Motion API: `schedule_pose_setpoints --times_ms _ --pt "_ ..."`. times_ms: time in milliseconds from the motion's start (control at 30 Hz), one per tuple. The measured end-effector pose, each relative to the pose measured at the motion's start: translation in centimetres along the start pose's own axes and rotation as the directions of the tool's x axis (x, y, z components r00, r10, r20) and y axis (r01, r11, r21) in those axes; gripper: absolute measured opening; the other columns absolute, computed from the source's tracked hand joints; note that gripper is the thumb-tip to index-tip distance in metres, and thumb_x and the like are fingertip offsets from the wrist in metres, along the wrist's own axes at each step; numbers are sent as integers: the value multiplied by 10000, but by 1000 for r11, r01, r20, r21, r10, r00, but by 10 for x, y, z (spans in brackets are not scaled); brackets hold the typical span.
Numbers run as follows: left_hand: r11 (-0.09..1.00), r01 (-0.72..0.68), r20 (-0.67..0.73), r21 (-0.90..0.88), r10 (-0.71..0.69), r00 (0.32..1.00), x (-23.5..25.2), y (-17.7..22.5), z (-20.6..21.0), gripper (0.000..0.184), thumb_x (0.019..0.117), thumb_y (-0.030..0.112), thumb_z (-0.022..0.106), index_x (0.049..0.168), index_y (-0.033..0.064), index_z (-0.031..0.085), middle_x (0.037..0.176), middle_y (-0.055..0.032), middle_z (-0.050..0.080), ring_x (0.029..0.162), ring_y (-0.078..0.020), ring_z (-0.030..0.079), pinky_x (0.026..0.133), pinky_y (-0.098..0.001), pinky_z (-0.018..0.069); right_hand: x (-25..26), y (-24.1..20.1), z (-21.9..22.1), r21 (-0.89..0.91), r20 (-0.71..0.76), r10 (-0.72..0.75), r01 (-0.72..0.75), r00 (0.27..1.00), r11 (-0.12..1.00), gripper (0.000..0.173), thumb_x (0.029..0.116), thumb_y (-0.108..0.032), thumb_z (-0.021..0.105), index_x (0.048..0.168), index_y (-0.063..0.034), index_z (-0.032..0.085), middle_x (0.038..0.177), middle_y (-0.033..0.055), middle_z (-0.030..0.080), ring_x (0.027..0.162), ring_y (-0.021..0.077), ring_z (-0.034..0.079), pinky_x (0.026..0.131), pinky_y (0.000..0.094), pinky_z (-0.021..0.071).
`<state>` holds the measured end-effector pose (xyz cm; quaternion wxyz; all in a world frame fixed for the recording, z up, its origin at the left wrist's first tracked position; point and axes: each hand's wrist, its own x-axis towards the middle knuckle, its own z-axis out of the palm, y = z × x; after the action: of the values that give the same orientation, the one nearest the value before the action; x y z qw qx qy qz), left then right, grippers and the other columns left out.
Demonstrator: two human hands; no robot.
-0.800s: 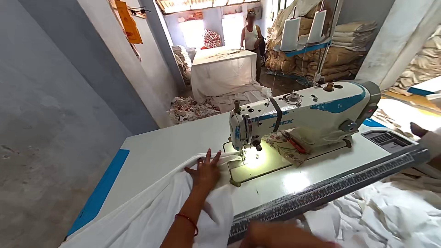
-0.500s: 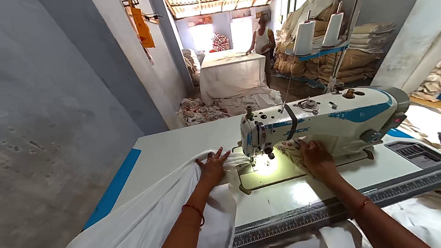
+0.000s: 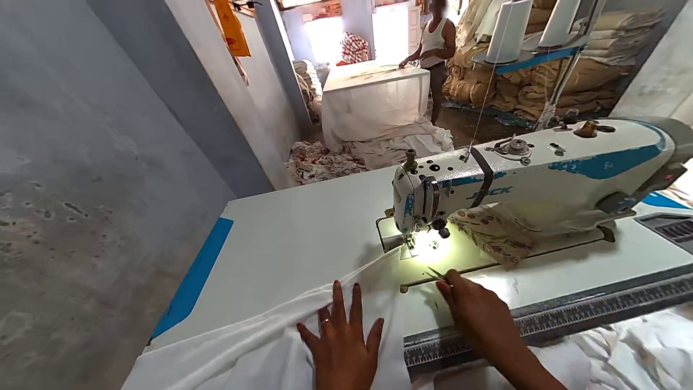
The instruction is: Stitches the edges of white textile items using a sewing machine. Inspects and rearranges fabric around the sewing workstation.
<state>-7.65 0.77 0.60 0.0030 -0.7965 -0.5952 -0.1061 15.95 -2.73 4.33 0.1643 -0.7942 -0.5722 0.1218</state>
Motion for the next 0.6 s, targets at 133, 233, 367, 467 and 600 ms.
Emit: schedule_pose_setpoints --times_ms 133,233,367,467,600 --pt "1000 4 23 25 -4 1000 -10 -3 -3 841 959 753 332 1595 207 401 1647 -221 317 1358 -589 452 997 -892 189 21 -36 -8 -110 185 42 -22 982 994 415 1057 -350 499 1211 18 614 1061 250 688 1032 434 685 817 584 533" --pt "999 -10 -6 31 10 1000 -13 -4 0 858 953 760 323 1586 188 417 1637 -231 330 1348 -592 462 992 -890 195 45 -56 -5 -139 212 23 7 977 990 444 1099 -345 413 1247 32 595 1120 266 677 1097 444 662 878 584 514" --pt "999 -46 13 1 46 999 -21 -4 -4 832 951 758 348 1580 220 432 1672 -173 287 1429 -547 391 1015 -873 207 67 -47 46 -166 -276 -221 180 936 970 334 1012 -248 575 887 14 740 768 198 703 756 393 725 620 530 556" --pt "986 -142 121 -91 152 981 -26 -12 -14 786 946 741 420 1584 282 419 1695 -73 268 1525 -474 256 1047 -874 156 55 -37 -4 -171 125 0 22 992 985 420 1092 -328 422 1196 -2 665 1032 256 705 1015 452 690 813 610 530" --pt "980 -168 297 -108 193 935 29 -35 -25 924 832 839 513 1603 356 353 1650 -121 359 1494 -461 332 1092 -830 188 68 56 -38 -176 -216 -110 72 970 982 415 1025 -260 631 1324 27 631 1148 346 652 1076 569 625 868 707 501"
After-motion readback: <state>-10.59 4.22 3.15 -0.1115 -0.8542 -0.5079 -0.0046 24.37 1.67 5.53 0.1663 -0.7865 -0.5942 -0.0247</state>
